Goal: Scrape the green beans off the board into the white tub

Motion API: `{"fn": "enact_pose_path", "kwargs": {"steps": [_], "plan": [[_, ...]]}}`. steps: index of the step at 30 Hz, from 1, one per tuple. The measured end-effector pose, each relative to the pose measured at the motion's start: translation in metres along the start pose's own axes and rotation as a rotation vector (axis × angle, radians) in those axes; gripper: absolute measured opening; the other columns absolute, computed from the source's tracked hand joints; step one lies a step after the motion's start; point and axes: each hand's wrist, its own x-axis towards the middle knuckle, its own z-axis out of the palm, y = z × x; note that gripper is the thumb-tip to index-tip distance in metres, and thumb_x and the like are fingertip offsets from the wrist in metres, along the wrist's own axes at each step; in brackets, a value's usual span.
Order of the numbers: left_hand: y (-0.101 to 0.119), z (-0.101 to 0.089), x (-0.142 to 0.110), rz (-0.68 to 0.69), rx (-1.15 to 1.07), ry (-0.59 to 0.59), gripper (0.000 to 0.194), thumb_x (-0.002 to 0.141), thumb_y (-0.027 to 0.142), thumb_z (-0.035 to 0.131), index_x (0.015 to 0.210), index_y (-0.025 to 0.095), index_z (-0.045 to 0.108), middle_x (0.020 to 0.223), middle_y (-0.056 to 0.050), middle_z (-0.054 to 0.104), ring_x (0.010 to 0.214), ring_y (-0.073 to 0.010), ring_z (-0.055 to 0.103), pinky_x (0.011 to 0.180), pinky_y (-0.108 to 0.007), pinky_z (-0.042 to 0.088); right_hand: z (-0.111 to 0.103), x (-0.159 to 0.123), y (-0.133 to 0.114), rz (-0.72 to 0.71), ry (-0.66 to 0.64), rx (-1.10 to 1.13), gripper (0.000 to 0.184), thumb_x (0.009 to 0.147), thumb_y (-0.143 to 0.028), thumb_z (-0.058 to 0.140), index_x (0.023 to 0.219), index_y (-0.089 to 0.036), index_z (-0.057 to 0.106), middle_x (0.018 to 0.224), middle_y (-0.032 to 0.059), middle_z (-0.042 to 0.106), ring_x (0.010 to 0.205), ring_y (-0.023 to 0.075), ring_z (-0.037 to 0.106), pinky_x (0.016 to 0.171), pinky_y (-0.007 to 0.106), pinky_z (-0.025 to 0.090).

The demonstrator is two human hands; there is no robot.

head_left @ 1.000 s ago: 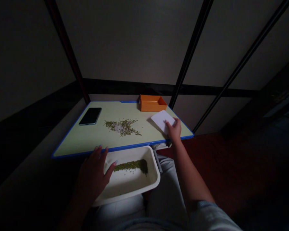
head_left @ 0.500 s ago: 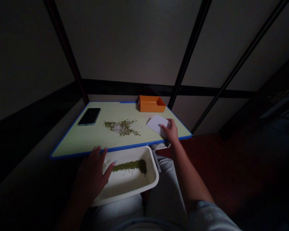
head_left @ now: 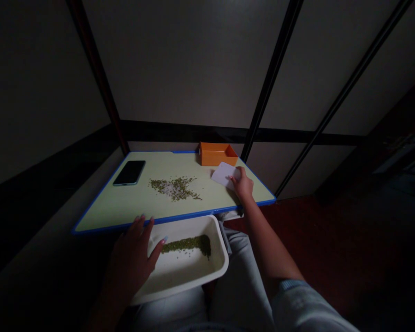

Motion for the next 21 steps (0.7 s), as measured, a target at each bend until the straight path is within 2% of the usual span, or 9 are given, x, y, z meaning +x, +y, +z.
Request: {"fn": "enact_pose_path", "kwargs": {"steps": [10, 16, 21], "plan": [[0.002, -0.001, 0.000, -0.005, 0.000, 0.003, 0.056, 0.093, 0.048, 0.038, 0.135, 0.012, 0.052, 0.144, -0.025, 0.054, 0.138, -0.0359, 0.050, 0.105, -0.054, 0.045, 0.016, -0.007, -0.008, -0.115, -0.019, 0.082, 0.043, 0.083, -0.030, 0.068, 0.126, -0.027, 0.058, 0.094, 0.0051, 0.076, 0.085, 0.0262, 0.069, 0.090, 0.041, 0.046], [0.000, 0.002, -0.002, 0.016, -0.008, 0.033, 0.055, 0.093, 0.048, 0.038, 0.133, 0.012, 0.052, 0.144, -0.025, 0.054, 0.137, -0.0366, 0.051, 0.104, -0.054, 0.046, 0.025, -0.021, -0.025, -0.169, -0.110, 0.135, 0.041, 0.085, -0.030, 0.067, 0.125, -0.028, 0.058, 0.104, 0.0058, 0.075, 0.090, 0.0271, 0.069, 0.088, 0.039, 0.048], [0.000, 0.003, -0.003, -0.004, -0.023, 0.028, 0.052, 0.092, 0.047, 0.042, 0.135, 0.018, 0.050, 0.146, -0.021, 0.054, 0.138, -0.0337, 0.049, 0.105, -0.052, 0.046, 0.030, -0.031, -0.039, -0.197, -0.185, 0.179, 0.040, 0.084, -0.029, 0.068, 0.123, -0.030, 0.057, 0.105, 0.0036, 0.074, 0.092, 0.0258, 0.069, 0.086, 0.037, 0.050]]}}
